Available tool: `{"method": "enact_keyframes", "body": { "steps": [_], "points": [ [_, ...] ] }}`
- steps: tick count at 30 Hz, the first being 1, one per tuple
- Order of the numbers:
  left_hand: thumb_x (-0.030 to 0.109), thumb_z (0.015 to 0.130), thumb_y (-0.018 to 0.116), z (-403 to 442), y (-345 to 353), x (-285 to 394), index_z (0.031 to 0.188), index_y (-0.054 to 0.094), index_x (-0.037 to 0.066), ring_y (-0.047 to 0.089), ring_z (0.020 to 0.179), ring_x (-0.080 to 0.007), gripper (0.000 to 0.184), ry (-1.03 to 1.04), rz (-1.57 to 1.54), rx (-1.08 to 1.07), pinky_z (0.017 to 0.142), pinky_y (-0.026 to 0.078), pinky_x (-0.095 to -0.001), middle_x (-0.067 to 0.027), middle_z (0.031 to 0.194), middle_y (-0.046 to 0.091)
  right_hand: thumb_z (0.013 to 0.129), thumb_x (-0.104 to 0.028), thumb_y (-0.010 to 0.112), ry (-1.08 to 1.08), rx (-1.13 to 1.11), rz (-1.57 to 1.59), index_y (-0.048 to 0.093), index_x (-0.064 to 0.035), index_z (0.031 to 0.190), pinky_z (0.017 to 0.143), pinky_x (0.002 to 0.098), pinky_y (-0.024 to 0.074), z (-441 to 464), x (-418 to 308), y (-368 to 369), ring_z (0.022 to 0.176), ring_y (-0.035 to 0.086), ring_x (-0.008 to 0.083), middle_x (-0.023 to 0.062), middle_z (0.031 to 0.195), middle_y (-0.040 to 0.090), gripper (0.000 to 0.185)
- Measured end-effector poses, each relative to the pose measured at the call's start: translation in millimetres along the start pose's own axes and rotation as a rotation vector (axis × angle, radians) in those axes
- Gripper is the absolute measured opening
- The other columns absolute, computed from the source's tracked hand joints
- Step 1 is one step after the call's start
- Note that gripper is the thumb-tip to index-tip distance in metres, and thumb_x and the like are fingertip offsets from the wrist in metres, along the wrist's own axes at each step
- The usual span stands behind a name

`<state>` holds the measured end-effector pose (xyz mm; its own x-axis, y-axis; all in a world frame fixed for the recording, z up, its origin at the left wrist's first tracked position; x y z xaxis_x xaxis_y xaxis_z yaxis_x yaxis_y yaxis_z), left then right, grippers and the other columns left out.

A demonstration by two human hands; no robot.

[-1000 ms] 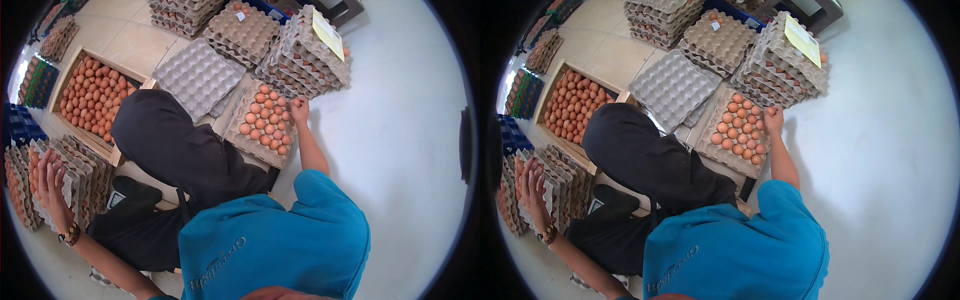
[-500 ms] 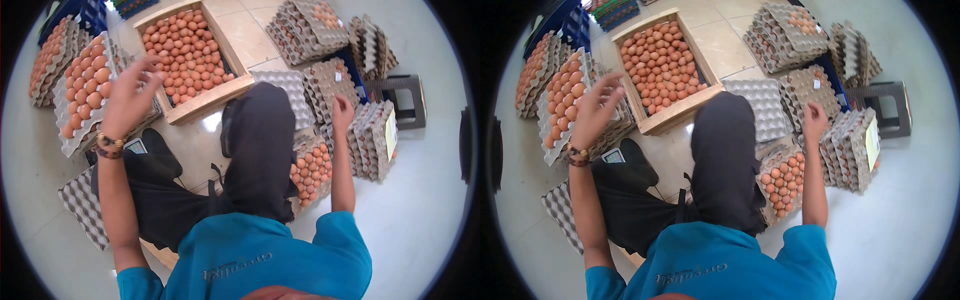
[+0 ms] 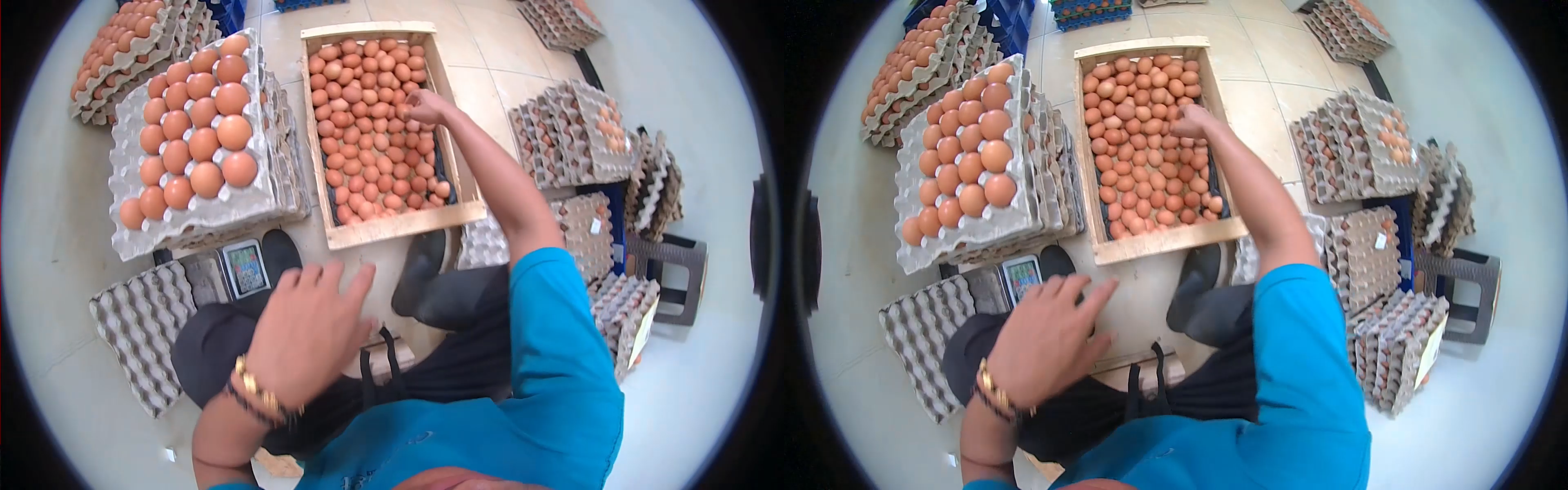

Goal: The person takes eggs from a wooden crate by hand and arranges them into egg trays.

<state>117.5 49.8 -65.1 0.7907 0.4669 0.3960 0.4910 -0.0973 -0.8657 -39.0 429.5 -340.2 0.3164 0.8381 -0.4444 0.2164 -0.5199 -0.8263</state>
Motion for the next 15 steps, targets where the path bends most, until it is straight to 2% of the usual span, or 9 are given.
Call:
{"method": "enact_keyframes", "body": {
  "steps": [2, 3, 6, 7, 10, 11, 14, 15],
  "points": [
    [0.030, 0.084, 0.068, 2.1, -8.1, -1.9, 0.133, 0.049, 0.008, 0.056, 0.106, -0.0276, 0.057, -0.025, -0.037, -0.063, 0.092, 0.044, -0.0387, -0.0129, 0.114, 0.057, 0.069, -0.034, 0.076, 0.172, 0.236, 0.387, 0.059, -0.0046, 0.120, 0.080, 0.0410, 0.0545, 49.2, 22.2, 17.8, 0.092, 0.067, 0.0321, 0.0195, 0.105, 0.067, 0.061],
    [0.030, 0.083, 0.069, 3.6, -9.4, -4.4, 0.133, 0.049, 0.008, 0.055, 0.107, -0.0268, 0.058, -0.038, -0.056, -0.097, 0.093, 0.043, -0.0381, -0.0125, 0.116, 0.056, 0.065, -0.037, 0.080, 0.190, 0.397, 0.360, 0.049, -0.0082, 0.131, 0.089, 0.0434, 0.0517, 77.3, 39.8, 21.7, 0.103, 0.062, 0.0346, 0.0220, 0.118, 0.058, 0.078],
    [0.032, 0.084, 0.068, 6.6, -9.7, -12.9, 0.134, 0.050, 0.008, 0.057, 0.106, -0.0264, 0.058, 0.017, -0.072, -0.055, 0.092, 0.045, -0.0380, -0.0120, 0.116, 0.057, 0.062, -0.040, 0.082, 0.457, 0.607, 0.122, 0.047, -0.0096, 0.132, 0.098, 0.0451, 0.0459, 61.7, -5.8, -13.7, 0.119, 0.051, 0.0358, 0.0234, 0.129, 0.048, 0.084],
    [0.025, 0.080, 0.070, 3.6, -7.9, -14.0, 0.142, 0.043, 0.012, 0.049, 0.122, -0.0316, 0.069, -0.095, -0.204, -0.118, 0.104, 0.038, -0.0444, -0.0170, 0.132, 0.052, 0.060, -0.045, 0.081, 0.377, 0.587, 0.018, 0.045, -0.0133, 0.135, 0.105, 0.0477, 0.0398, 71.0, -6.4, -18.3, 0.130, 0.040, 0.0385, 0.0229, 0.140, 0.037, 0.089],
    [0.026, 0.082, 0.067, 7.7, -8.5, -23.8, 0.140, 0.045, 0.012, 0.048, 0.122, -0.0321, 0.064, -0.179, -0.179, -0.169, 0.104, 0.038, -0.0436, -0.0175, 0.132, 0.052, 0.062, -0.050, 0.077, 0.208, 0.590, -0.224, 0.042, -0.0179, 0.137, 0.111, 0.0478, 0.0339, 103.0, -4.0, -11.7, 0.135, 0.033, 0.0400, 0.0206, 0.144, 0.032, 0.089],
    [0.028, 0.086, 0.060, 8.0, -8.8, -27.2, 0.141, 0.045, 0.012, 0.048, 0.123, -0.0322, 0.059, -0.180, -0.188, -0.169, 0.104, 0.037, -0.0434, -0.0174, 0.132, 0.051, 0.063, -0.055, 0.075, 0.215, 0.618, -0.156, 0.043, -0.0203, 0.137, 0.110, 0.0520, 0.0338, 112.6, 2.7, -6.8, 0.134, 0.033, 0.0389, 0.0193, 0.141, 0.034, 0.088],
    [0.030, 0.089, 0.054, 10.4, -6.0, -32.0, 0.142, 0.045, 0.012, 0.047, 0.124, -0.0322, 0.056, -0.185, -0.178, -0.199, 0.105, 0.036, -0.0438, -0.0176, 0.133, 0.051, 0.063, -0.060, 0.073, 0.377, 0.587, -0.129, 0.044, -0.0215, 0.137, 0.106, 0.0573, 0.0352, 113.8, -0.9, -10.2, 0.134, 0.032, 0.0368, 0.0179, 0.140, 0.035, 0.088],
    [0.033, 0.091, 0.049, 10.7, -4.1, -32.2, 0.142, 0.045, 0.013, 0.046, 0.125, -0.0327, 0.055, -0.181, -0.173, -0.218, 0.106, 0.035, -0.0443, -0.0179, 0.134, 0.049, 0.065, -0.063, 0.070, 0.358, 0.606, -0.154, 0.046, -0.0216, 0.135, 0.099, 0.0597, 0.0383, 116.0, -0.2, -8.6, 0.132, 0.033, 0.0351, 0.0160, 0.138, 0.037, 0.085]
  ]
}}
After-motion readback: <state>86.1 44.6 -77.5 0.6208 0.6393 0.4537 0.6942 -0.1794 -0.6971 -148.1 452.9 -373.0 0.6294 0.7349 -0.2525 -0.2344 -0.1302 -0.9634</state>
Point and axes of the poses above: each hand's wrist, its own z-axis towards the middle knuckle, its own y-axis out of the palm, x = y × z, the point moved 5 cm from there along z, towards the middle knuckle
